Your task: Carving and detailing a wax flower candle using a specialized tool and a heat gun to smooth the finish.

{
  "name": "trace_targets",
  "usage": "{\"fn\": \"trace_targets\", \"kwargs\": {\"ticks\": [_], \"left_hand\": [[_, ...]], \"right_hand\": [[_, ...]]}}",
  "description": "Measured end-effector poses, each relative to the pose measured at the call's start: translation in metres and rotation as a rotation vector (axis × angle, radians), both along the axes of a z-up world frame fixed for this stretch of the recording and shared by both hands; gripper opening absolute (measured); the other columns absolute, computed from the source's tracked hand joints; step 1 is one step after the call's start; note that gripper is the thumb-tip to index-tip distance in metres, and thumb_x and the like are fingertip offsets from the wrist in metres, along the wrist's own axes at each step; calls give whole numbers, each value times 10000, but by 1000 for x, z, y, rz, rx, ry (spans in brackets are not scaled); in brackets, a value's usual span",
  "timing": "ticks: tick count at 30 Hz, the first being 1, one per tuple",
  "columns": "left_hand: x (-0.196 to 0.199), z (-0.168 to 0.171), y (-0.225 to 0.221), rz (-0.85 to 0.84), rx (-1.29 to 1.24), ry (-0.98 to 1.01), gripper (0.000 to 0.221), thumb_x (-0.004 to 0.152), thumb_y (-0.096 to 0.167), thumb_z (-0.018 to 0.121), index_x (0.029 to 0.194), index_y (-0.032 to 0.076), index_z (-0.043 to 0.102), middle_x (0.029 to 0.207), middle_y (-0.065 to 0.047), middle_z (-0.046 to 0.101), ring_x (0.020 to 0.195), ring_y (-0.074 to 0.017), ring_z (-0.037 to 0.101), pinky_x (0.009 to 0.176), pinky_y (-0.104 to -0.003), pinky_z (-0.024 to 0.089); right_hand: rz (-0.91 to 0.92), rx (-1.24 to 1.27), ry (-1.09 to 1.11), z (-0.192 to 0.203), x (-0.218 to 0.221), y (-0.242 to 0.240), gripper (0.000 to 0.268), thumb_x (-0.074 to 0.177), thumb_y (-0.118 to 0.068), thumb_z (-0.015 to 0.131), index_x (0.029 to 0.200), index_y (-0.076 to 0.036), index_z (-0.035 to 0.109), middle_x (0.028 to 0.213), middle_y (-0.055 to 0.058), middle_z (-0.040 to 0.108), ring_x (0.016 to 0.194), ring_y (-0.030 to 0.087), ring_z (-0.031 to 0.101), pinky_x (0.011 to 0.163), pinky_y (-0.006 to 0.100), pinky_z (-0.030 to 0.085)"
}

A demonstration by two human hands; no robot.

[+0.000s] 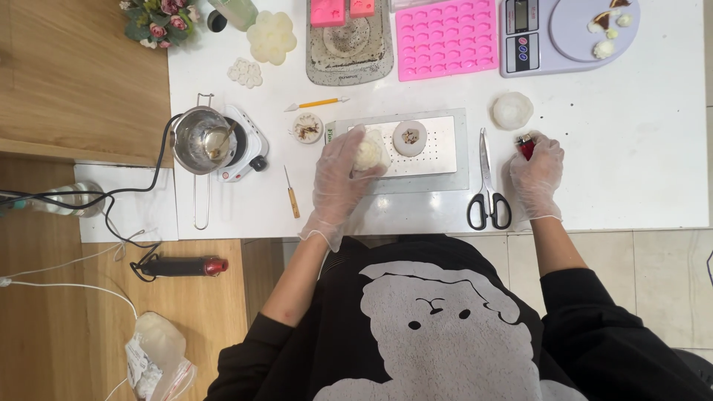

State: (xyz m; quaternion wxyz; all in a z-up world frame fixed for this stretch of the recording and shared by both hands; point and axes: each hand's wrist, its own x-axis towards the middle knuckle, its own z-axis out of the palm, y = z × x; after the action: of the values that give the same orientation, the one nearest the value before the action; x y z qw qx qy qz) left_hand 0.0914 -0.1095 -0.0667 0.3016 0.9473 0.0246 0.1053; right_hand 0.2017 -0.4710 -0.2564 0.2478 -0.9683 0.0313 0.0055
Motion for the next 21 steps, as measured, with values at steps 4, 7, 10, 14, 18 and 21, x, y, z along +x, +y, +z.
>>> {"fn": "trace_targets", "kwargs": {"ticks": [4, 7, 10, 14, 18, 21], "left_hand": [[0, -6, 0, 5, 56, -30, 753, 809, 383, 861, 1422, 92, 534, 1323, -121, 629, 1266, -316, 568, 1101, -444, 451], [0, -8, 0, 26, 67, -64, 725, 816, 381, 870, 1400, 99, 547, 1301, -115, 637, 1239, -316, 582, 1074, -446, 464], [5, -6, 0, 125, -63, 75, 741, 815, 370, 894, 1420, 107, 558, 1229, -99, 663, 1167, -268, 615, 1039, -404, 509], [12, -3, -4, 298, -777, 57, 754, 796, 212, 870, 1450, 48, 533, 1246, -69, 612, 1097, -174, 619, 916, -350, 539], [14, 5, -1, 401, -1154, 83, 722, 848, 84, 803, 1488, -1, 481, 1237, -40, 592, 1108, -151, 620, 964, -277, 560], [14, 46, -8, 502, -1243, 110, 703, 870, 75, 774, 1496, 12, 460, 1271, -43, 595, 1173, -132, 625, 984, -214, 549]], "right_hand": [[13, 12, 7, 10, -2, 2, 491, 871, -91, 655, 1348, 2, 589, 1268, 233, 561, 1202, 406, 504, 1059, 482, 426], [11, 47, 30, 18, -3, 3, 513, 873, -101, 658, 1373, -10, 587, 1299, 231, 548, 1208, 403, 499, 1065, 473, 426], [27, 50, 36, 26, -3, 3, 510, 895, -106, 657, 1393, -18, 590, 1308, 222, 550, 1221, 398, 498, 1075, 470, 426], [-68, 162, -100, 78, -6, 18, 468, 932, -129, 686, 1360, 29, 581, 1276, 215, 542, 1144, 339, 530, 1006, 428, 460], [-148, 771, -194, 137, -22, 67, 261, 1040, -164, 648, 1254, -16, 668, 1109, 121, 647, 970, 192, 576, 872, 332, 510], [104, 1098, 447, 180, -49, 137, 382, 1036, -359, 561, 1204, -44, 698, 985, 183, 710, 809, 213, 656, 740, 330, 547]]}}
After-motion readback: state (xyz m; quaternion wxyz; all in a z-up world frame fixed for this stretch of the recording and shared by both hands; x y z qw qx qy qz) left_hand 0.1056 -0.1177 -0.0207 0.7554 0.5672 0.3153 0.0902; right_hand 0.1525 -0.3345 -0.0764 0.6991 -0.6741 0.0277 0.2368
